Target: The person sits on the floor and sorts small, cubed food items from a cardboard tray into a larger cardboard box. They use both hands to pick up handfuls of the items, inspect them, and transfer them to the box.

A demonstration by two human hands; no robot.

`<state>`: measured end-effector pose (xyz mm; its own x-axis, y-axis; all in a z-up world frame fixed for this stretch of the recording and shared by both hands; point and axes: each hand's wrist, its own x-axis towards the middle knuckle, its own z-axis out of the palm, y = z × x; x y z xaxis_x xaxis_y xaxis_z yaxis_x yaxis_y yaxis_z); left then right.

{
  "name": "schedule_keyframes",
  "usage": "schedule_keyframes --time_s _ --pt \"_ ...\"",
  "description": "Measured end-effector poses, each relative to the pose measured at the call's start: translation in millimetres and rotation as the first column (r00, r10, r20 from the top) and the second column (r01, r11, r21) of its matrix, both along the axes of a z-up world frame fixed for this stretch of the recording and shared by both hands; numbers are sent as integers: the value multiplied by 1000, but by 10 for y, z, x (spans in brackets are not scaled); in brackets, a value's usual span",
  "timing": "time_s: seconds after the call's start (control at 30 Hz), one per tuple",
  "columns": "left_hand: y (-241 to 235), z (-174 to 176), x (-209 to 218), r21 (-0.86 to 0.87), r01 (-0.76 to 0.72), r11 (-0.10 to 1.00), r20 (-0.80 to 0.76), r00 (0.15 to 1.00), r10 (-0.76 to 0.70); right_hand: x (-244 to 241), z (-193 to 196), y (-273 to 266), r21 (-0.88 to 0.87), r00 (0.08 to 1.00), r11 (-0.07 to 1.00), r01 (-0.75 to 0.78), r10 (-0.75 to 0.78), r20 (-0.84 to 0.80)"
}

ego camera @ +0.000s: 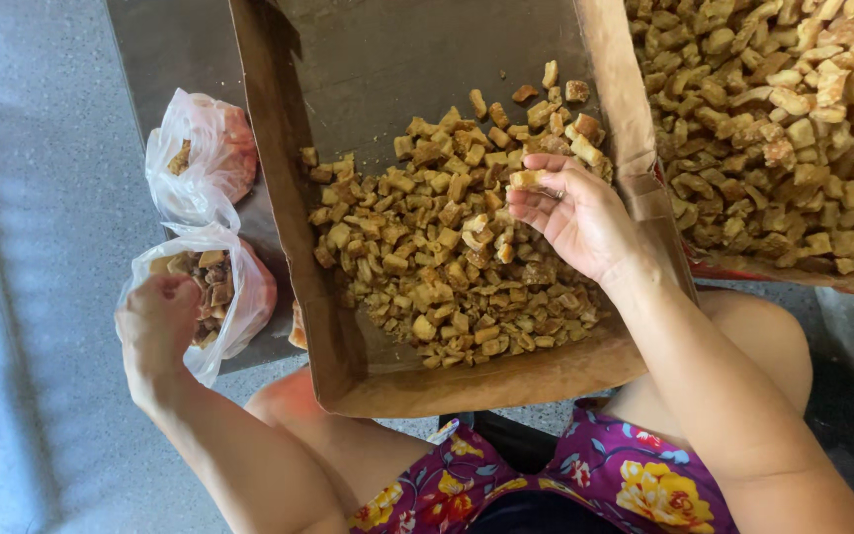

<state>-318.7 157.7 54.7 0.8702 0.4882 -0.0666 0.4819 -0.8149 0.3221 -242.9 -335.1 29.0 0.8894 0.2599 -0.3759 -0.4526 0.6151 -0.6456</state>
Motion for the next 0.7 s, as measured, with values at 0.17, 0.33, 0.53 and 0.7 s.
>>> schedule_keyframes --time_s 0.17,0.33,0.53,0.7 --pt "-2 -104 10 157 -100 983 2 995 101 -11 -158 20 -179 985 982 -56 83 148" --pt "-1261 -6 452 -1 575 818 510 704 -494 -55 -272 216 -849 811 518 102 451 372" --pt "-2352 -473 875 -189 741 644 237 671 -703 -177 -190 440 -812 450 -21 583 841 302" --pt "-2251 -676 788 -264 699 665 225 715 -662 -134 -212 290 -964 626 7 266 759 179"
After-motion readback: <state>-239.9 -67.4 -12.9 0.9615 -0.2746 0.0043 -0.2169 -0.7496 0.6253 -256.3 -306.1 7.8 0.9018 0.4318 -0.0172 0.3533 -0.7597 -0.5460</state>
